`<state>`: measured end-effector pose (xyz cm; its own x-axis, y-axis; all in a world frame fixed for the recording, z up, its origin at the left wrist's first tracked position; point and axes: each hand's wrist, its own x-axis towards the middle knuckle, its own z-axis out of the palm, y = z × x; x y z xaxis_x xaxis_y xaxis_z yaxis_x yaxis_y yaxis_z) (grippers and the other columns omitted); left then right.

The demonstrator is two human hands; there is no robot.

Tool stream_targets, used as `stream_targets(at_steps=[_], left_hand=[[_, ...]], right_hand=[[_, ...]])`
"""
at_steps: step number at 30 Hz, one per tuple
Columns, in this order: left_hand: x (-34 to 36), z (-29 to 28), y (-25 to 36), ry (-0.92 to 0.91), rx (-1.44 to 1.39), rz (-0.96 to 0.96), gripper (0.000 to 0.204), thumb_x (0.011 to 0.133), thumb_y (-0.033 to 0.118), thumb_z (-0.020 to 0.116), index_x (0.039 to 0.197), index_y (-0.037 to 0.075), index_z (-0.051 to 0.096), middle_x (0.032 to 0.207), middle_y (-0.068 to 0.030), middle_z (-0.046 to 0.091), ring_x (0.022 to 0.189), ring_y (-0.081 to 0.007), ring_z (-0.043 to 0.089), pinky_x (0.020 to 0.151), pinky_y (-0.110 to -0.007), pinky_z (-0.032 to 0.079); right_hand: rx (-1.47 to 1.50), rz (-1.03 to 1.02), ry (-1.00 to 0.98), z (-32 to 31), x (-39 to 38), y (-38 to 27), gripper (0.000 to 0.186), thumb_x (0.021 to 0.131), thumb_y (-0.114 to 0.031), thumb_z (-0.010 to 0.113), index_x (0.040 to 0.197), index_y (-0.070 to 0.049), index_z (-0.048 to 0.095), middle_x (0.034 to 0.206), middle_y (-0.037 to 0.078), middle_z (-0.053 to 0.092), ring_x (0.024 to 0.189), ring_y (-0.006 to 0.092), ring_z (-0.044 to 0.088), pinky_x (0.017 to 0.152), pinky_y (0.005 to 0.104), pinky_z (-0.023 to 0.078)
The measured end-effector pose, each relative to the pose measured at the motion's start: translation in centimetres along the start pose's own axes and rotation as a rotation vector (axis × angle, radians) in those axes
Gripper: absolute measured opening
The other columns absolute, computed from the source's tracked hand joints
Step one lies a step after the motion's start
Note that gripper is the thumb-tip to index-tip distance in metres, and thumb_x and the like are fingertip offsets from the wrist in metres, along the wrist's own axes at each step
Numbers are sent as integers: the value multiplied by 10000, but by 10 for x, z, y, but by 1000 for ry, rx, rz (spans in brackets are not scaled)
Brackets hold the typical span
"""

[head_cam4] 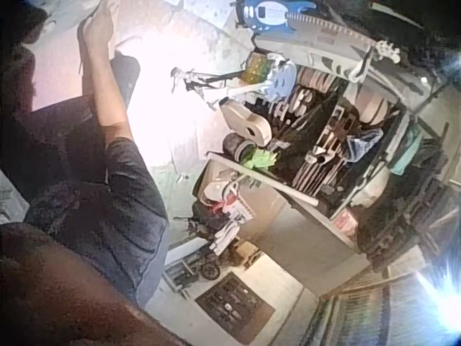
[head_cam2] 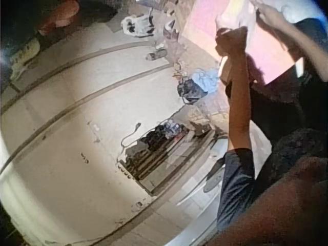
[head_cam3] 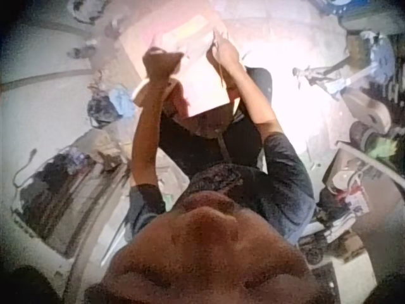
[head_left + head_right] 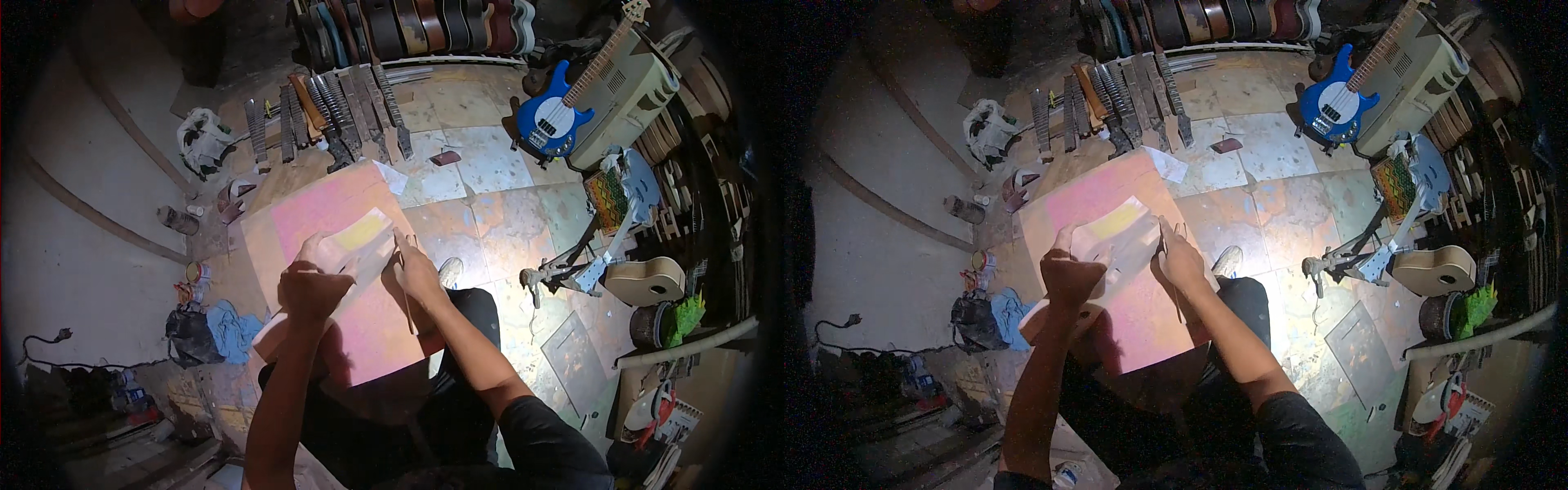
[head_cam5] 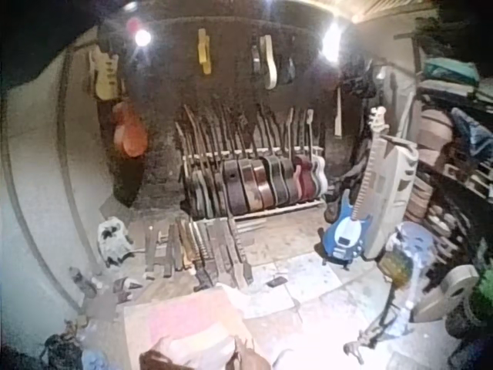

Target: The person is sanding the edges and flat surfaces of a wooden guitar body by hand using a piece of sandpaper, turning the object over and moving it to reach different sections.

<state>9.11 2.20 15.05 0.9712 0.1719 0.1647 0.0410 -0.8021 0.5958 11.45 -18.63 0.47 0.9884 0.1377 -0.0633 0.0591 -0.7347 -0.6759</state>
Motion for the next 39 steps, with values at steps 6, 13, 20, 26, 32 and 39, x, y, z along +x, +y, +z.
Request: stream_targets(at_steps=[6, 13, 20, 26, 32, 39], left_hand=[[-1, 7, -11, 100, -75, 53, 648, 614, 291, 860, 1222, 144, 691, 680, -112, 723, 638, -299, 737, 653, -421, 609], [-3, 15, -7, 142, -36, 100, 662, 607, 300, 883, 1219, 136, 691, 697, -121, 729, 654, -295, 745, 632, -408, 607], [-6, 9, -6, 156, -50, 115, 640, 583, 252, 856, 1189, 119, 700, 691, -116, 721, 632, -285, 736, 622, -386, 604], [-6, 6, -5, 111, -128, 96, 667, 560, 240, 859, 1196, 124, 695, 681, -107, 710, 627, -281, 731, 637, -394, 601], [-5, 11, -14, 97, -110, 101, 723, 545, 250, 871, 1226, 114, 671, 667, -88, 694, 622, -264, 723, 632, -385, 596], [-4, 5, -3, 83, -92, 94, 638, 579, 220, 854, 1183, 98, 688, 637, -52, 678, 608, -222, 717, 624, -361, 592]], right_hand=[[-49, 102, -22, -2, -8, -11, 827, 854, -134, 661, 1597, -169, 301, 981, 257, 693, 887, 425, 693, 798, 528, 545], [369, 23, 334, 23, -2, 11, 535, 905, -122, 663, 1421, -51, 539, 928, 216, 712, 816, 330, 715, 722, 432, 554], [1316, 372, 194, 11, 13, -16, 187, 973, -46, 612, 1130, 53, 597, 791, 58, 607, 651, 137, 587, 599, 290, 501], [1437, 484, 216, 11, 18, -16, 250, 959, -69, 669, 1176, 35, 604, 937, 94, 650, 713, 134, 632, 630, 275, 592], [1202, 387, 236, 22, 23, -13, 192, 935, -70, 701, 1052, 17, 575, 810, 72, 647, 635, 128, 613, 550, 265, 502], [1178, 402, 287, 47, 19, -13, 137, 904, -14, 704, 911, -13, 567, 750, 41, 601, 569, 111, 575, 521, 263, 468]])
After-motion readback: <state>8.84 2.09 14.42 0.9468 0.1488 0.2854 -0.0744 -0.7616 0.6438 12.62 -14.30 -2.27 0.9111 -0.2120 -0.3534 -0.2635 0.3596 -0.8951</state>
